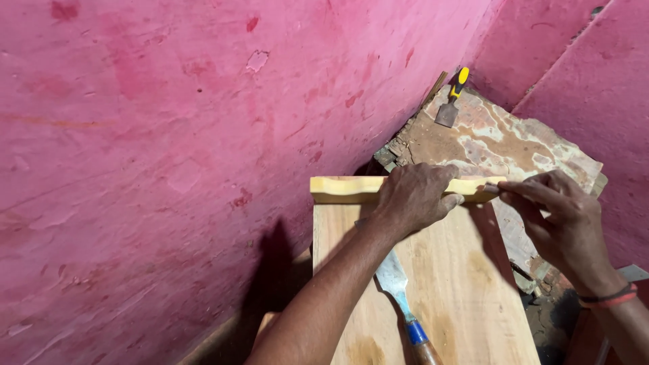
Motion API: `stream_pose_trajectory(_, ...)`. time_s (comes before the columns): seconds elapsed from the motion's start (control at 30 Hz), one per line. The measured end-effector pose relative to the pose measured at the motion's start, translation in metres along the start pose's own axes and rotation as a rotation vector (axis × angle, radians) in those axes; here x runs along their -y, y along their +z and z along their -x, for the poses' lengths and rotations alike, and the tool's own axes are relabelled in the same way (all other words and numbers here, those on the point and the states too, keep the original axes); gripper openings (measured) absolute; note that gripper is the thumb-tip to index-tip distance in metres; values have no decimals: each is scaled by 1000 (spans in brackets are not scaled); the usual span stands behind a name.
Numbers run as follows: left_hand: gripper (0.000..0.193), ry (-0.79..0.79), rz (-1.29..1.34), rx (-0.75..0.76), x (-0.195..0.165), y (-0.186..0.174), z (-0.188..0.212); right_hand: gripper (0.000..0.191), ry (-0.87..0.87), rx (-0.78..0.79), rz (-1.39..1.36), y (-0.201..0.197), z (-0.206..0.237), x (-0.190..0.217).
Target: The person carves a small wooden piece using a chisel and a sanding block. They hold the wood steady with one hand while shaping it with the other, then switch to sanding the surface smooth.
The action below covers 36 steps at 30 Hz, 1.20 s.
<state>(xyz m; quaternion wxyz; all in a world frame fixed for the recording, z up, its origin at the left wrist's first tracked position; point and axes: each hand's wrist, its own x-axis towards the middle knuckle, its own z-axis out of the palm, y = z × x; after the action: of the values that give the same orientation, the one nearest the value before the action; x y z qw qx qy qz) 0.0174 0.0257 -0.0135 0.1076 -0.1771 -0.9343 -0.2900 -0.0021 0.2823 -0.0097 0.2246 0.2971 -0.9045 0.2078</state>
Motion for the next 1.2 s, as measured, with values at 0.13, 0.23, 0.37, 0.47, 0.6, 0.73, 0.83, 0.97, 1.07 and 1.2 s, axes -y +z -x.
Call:
stream_pose_trajectory(0.13,38,14,12,25,-2,-5,4,18,177,42,261,-1,-6,5)
stream_pose_trajectory(0.23,48,62,54,2,9,-16,7,17,229,29,119,-5,-5,14)
stream_pose_trajectory(0.37,53,-25,85,178,32,-34,4,19,74,44,-263,7,24,44)
stream_pose_trajectory(0.47,54,-51,109,208,53,-45,11,20,162,115,-282,22,31,63)
stream_pose_trajectory(0.6,58,-45,319,104,72,-51,19,25,232,180,-244,29,25,79)
stream_pose_trajectory(0.73,65,-86,190,163,74,-44,15,28,147,97,-385,29,26,92)
stream_pose_trajectory(0.83,66,-104,198,172,74,-40,13,28,102,95,-407,31,32,95)
stream_pose_trajectory(0.97,57,-22,331,115,77,-41,14,25,-34,-61,-350,28,38,94)
stream_pose_trajectory(1.07,50,-97,411,152,81,-43,11,19,-46,-17,-320,18,38,102)
stream_pose_trajectory(1.2,46,-92,485,71,85,-40,7,27,76,300,-356,-2,42,135)
